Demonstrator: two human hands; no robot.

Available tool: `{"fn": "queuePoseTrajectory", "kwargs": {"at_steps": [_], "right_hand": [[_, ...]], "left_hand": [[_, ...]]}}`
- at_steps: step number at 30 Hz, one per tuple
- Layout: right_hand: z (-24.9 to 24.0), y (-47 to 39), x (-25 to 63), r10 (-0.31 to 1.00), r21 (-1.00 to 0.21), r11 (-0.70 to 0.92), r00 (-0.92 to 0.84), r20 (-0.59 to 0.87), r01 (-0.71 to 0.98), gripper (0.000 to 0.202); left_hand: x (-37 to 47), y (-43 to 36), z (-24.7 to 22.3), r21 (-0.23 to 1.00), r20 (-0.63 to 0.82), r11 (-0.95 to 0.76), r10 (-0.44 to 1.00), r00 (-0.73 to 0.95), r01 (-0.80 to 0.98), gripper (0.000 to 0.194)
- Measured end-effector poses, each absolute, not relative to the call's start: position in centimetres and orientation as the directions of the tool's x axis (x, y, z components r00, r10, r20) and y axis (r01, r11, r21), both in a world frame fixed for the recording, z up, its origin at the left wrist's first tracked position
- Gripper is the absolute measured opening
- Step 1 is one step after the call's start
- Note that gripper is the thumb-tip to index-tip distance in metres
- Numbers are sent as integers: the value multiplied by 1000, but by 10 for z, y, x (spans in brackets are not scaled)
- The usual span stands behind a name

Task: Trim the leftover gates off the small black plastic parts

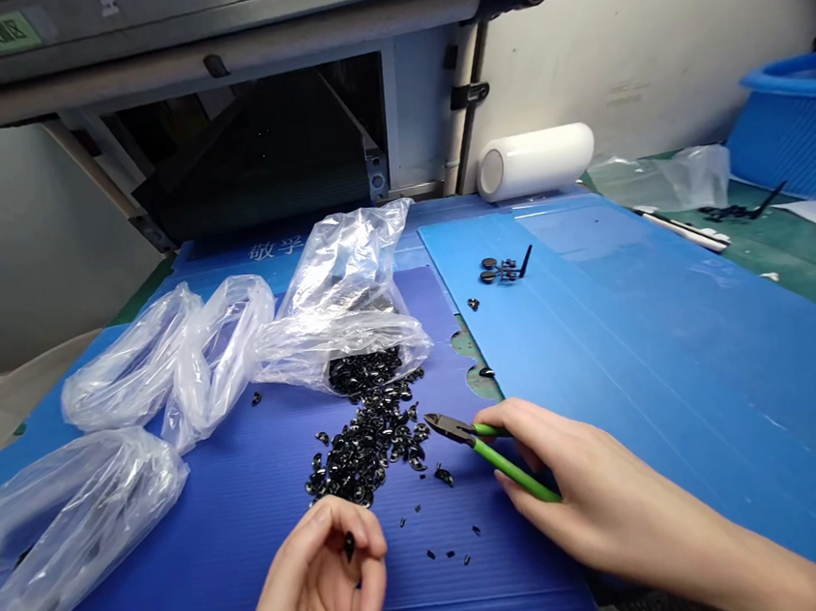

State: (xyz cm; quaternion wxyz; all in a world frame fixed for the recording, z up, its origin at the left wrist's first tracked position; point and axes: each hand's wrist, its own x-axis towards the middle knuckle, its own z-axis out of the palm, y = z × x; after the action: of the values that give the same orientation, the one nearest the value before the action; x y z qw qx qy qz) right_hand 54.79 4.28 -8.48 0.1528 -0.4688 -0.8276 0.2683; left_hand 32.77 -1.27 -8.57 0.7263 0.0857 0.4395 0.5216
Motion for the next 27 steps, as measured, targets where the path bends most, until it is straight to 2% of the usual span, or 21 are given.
{"fn": "queuePoseTrajectory", "kwargs": {"at_steps": [5, 7, 9, 11, 12, 13, 14, 16, 18, 19, 20, 21, 24, 25, 27], "right_hand": [[-79, 38, 558, 872, -604, 367, -488, -43, 707, 29], [-78, 37, 561, 897, -652, 271, -431, -96, 709, 19], [-77, 36, 561, 905, -696, 145, -379, -194, 704, 12], [-77, 34, 559, 893, -744, 57, -367, -261, 666, 10], [-76, 33, 556, 882, -768, 23, -374, -285, 640, 11], [-75, 31, 553, 870, -789, -8, -385, -308, 614, 11], [-73, 29, 550, 853, -805, -43, -397, -337, 592, 12], [-71, 27, 543, 792, -831, -137, -445, -419, 539, 13], [-69, 28, 540, 728, -860, -232, -505, -463, 454, 14], [-69, 29, 540, 721, -870, -249, -518, -460, 427, 13], [-69, 31, 541, 737, -875, -235, -509, -444, 424, 13], [-70, 33, 542, 775, -874, -189, -479, -413, 448, 12], [-70, 37, 549, 871, -806, -26, -382, -308, 592, 9], [-70, 38, 552, 882, -784, 0, -370, -293, 621, 9], [-70, 38, 556, 891, -743, 28, -354, -285, 669, 11]], "left_hand": [[328, -13, -86, 722, -548, 512, 834, 67, -466, 37], [331, -12, -87, 743, -547, 536, 831, 96, -401, 37], [334, -12, -91, 791, -542, 532, 838, 55, -302, 33], [336, -11, -98, 902, -433, 430, 897, -86, -45, 23], [337, -12, -104, 931, -307, 329, 941, -145, 159, 19], [338, -12, -110, 898, -149, 204, 975, -165, 390, 17], [339, -13, -117, 791, 9, 66, 993, -121, 608, 18], [342, -16, -129, 460, 199, -143, 979, 55, 876, 19], [346, -19, -137, 208, 261, -264, 943, 207, 942, 17], [349, -20, -138, 155, 265, -303, 930, 256, 940, 15], [352, -21, -137, 160, 251, -327, 926, 282, 931, 14], [354, -21, -135, 215, 219, -335, 932, 289, 917, 14], [360, -14, -124, 443, 121, -280, 960, 252, 852, 14], [361, -9, -120, 469, 118, -267, 964, 240, 842, 13], [363, 1, -115, 410, 134, -282, 959, 249, 867, 15]]}}
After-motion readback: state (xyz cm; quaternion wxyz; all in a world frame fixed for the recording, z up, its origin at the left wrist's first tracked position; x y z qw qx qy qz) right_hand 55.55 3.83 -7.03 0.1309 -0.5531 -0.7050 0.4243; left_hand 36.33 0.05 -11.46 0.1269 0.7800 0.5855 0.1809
